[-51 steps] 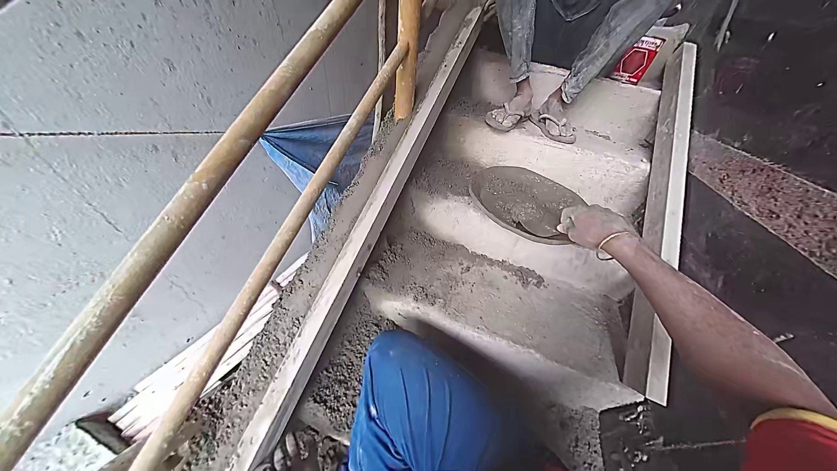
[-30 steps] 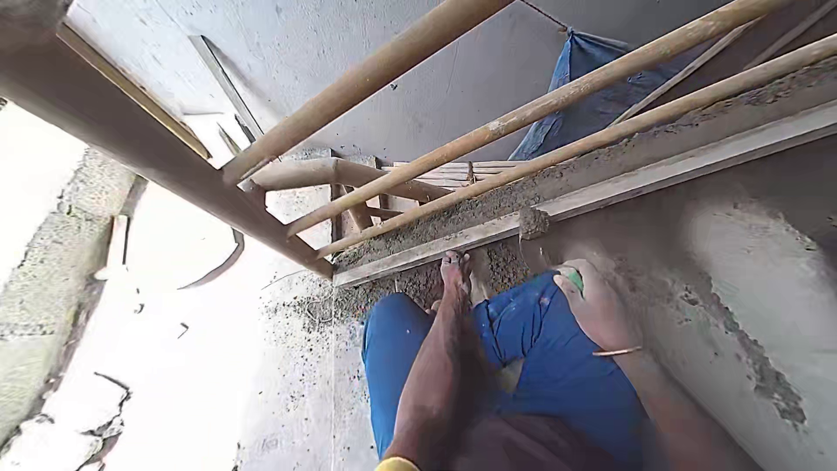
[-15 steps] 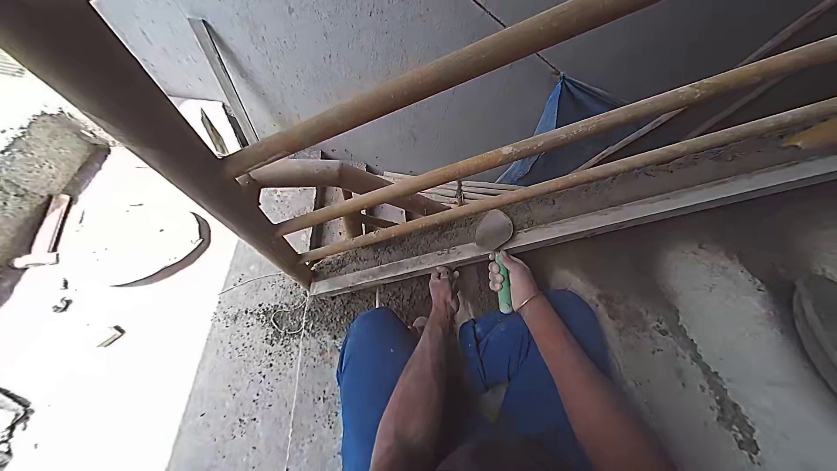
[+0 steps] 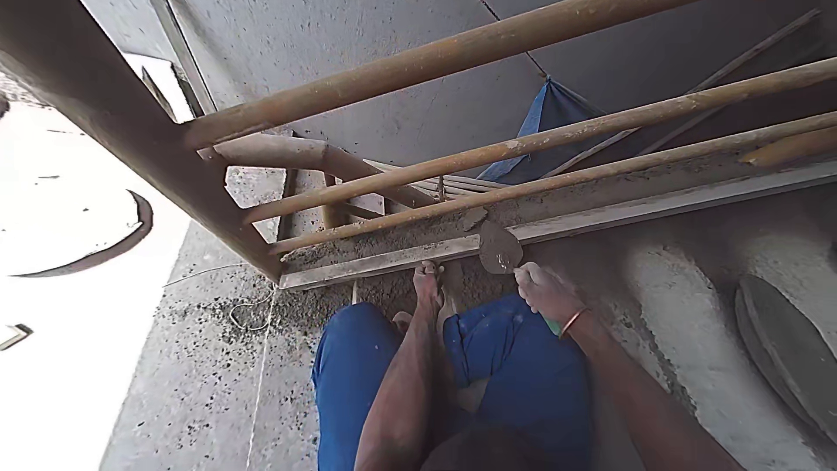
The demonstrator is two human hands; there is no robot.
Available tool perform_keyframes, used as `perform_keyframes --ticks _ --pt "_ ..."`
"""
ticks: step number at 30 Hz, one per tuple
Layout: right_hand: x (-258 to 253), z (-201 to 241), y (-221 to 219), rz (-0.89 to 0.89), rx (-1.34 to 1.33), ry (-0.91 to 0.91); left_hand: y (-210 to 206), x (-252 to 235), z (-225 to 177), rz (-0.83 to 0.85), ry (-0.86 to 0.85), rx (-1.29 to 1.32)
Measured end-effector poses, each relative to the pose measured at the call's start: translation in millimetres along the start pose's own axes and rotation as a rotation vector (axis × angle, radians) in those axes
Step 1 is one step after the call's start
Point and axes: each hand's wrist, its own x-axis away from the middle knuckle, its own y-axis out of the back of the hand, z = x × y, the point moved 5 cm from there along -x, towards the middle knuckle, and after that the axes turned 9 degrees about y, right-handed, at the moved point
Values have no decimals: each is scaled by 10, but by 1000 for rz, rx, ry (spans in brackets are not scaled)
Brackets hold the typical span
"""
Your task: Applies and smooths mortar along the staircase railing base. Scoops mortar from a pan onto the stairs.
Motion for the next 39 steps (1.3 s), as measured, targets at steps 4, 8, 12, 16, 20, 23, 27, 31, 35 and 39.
perform_keyframes --ticks 4,8,12,16,20,23,27,31,35,39 --pt "-105 597 -249 77 664 -58 2 -3 9 3 -6 -29" --pt "-312 949 -411 134 687 -56 -12 5 -10 15 -19 -55" --pt "-384 990 -246 87 709 -136 -13 4 7 7 -19 -47" --pt "-382 900 19 59 724 -210 -22 30 -11 30 5 -13" --pt "-374 723 238 28 730 -234 -7 37 -14 37 10 -14" --pt "-351 575 389 27 748 -247 -9 41 -16 39 13 -30" --pt "-318 347 644 -21 766 -263 -8 40 -14 21 0 -29" --pt "-281 116 957 -86 757 -284 -25 43 -20 25 4 -20" --pt "-134 -130 1281 -155 755 -312 -17 47 -21 20 -2 -21" --pt "40 -558 1692 -305 635 -380 -25 61 -35 14 8 -34"
